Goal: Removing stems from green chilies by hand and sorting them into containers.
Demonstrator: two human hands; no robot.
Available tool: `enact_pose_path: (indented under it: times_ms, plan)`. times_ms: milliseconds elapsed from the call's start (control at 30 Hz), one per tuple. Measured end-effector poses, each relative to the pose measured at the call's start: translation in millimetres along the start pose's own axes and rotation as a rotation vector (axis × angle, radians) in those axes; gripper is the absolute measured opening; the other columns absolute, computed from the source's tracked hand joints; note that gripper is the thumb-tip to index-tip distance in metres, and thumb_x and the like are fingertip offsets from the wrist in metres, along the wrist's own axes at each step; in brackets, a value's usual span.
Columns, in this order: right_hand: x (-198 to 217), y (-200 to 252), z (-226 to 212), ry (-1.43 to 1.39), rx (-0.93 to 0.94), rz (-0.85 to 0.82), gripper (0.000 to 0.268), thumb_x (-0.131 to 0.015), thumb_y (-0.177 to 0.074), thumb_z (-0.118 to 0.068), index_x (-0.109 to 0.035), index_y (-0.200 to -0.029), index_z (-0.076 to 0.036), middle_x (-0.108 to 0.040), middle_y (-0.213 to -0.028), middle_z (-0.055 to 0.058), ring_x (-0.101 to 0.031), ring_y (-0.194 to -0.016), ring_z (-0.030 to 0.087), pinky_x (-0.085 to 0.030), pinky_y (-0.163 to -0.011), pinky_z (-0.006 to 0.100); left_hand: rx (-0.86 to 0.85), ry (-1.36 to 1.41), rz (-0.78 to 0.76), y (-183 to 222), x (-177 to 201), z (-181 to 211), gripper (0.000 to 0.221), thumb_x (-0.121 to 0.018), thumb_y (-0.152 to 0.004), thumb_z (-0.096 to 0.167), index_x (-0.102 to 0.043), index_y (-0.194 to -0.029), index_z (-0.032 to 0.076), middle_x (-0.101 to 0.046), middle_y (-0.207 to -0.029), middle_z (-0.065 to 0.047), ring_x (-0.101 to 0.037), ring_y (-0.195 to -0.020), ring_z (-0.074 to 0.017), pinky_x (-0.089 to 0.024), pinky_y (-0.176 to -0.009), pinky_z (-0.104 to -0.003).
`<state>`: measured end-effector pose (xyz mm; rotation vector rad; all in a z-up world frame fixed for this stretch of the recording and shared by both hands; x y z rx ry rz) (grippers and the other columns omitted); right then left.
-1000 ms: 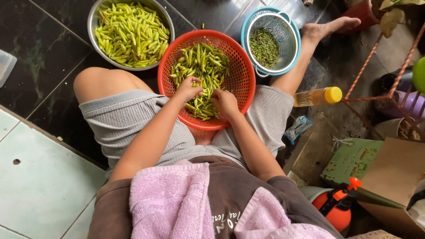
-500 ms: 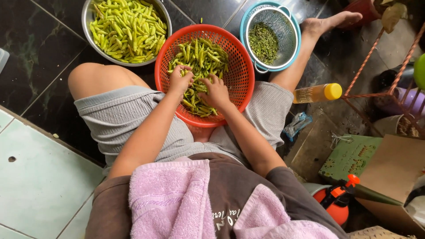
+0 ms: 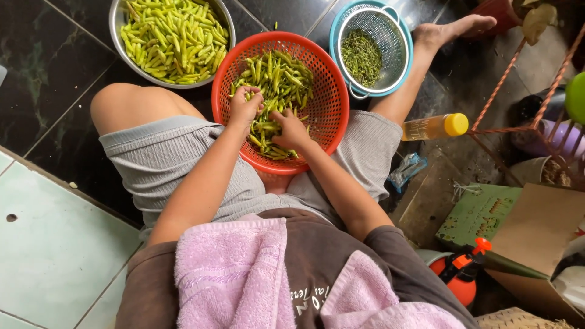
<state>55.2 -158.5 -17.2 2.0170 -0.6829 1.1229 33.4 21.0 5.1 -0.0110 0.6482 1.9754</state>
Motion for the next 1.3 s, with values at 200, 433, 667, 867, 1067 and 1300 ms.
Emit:
enact_pose_path:
  times_ms: [200,433,667,867,1067,1300]
  plan:
    - [42.5,38.7,-21.2,-0.275,0.24,-0.033,0.043,-0.08,-0.076,-0.009,-0.065,-0.114,-0.023,-0.056,-0.125,0.016,-0.065,-0.105,0.052,-0.057,-0.081,0.06,0.011,0.0,-0.01,-1.3,4.2,-1.9,0.022,-0.064,-0.09,0.005,-0.061,-0.112,0.001,-0.065,-0.086,-0.012,-0.066,-0.071,-0.0091,-0.058,-0.058,-0.02]
    - [99.3,82.2,-41.6,-0.612,0.283,-0.142,0.054,-0.077,-0.077,0.003,-0.066,-0.13,-0.001,-0.058,-0.135,0.035,-0.061,-0.12,0.057,-0.056,-0.095,0.058,0.014,0.029,-0.034,2.5,-1.3,3.3,0.022,-0.068,-0.088,0.008,-0.062,-0.109,0.005,-0.064,-0.084,-0.008,-0.066,-0.068,-0.0078,-0.057,-0.059,-0.017]
    - [39.5,71.4,-28.8,-0.017,0.114,-0.065,0.037,-0.085,-0.076,-0.035,-0.073,-0.11,-0.027,-0.068,-0.101,0.006,-0.073,-0.091,0.035,-0.059,-0.076,0.05,0.015,0.051,-0.041,2.5,-0.5,-0.4,0.022,-0.069,-0.087,0.008,-0.063,-0.109,0.005,-0.063,-0.084,-0.007,-0.065,-0.067,-0.0071,-0.058,-0.058,-0.018]
    - [-0.1,51.2,-14.2,0.192,0.124,0.084,0.028,-0.082,-0.076,-0.041,-0.068,-0.099,-0.032,-0.058,-0.096,0.001,-0.067,-0.098,0.03,-0.056,-0.078,0.044,0.009,0.036,-0.051,3.4,0.9,-2.0,0.022,-0.07,-0.088,0.009,-0.064,-0.109,0.005,-0.064,-0.086,-0.008,-0.067,-0.069,-0.0078,-0.058,-0.058,-0.02]
    - [13.2,54.4,-23.6,0.222,0.23,0.014,0.034,-0.079,-0.078,-0.043,-0.065,-0.104,-0.027,-0.064,-0.101,-0.001,-0.063,-0.106,0.026,-0.048,-0.085,0.042,-0.039,-0.285,-0.26,21.0,-0.2,7.5,0.027,-0.079,-0.086,0.013,-0.069,-0.11,0.008,-0.059,-0.085,-0.008,-0.069,-0.064,-0.0134,-0.058,-0.052,-0.027]
    - [31.2,64.0,-16.9,-0.101,0.317,0.095,0.025,-0.081,-0.082,-0.04,-0.075,-0.098,-0.021,-0.07,-0.091,0.008,-0.067,-0.095,0.036,-0.052,-0.081,0.048,0.061,-0.62,-0.536,23.2,-6.0,-7.0,0.019,-0.079,-0.085,0.019,-0.073,-0.099,0.008,-0.07,-0.084,-0.012,-0.068,-0.06,-0.0155,-0.057,-0.049,-0.027]
Point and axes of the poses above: each hand's wrist, its own y-axis away from the middle knuckle, its own x-axis out of the back of the hand, z = x × y, the point moved 1 cm from there along -y, towards the middle knuckle
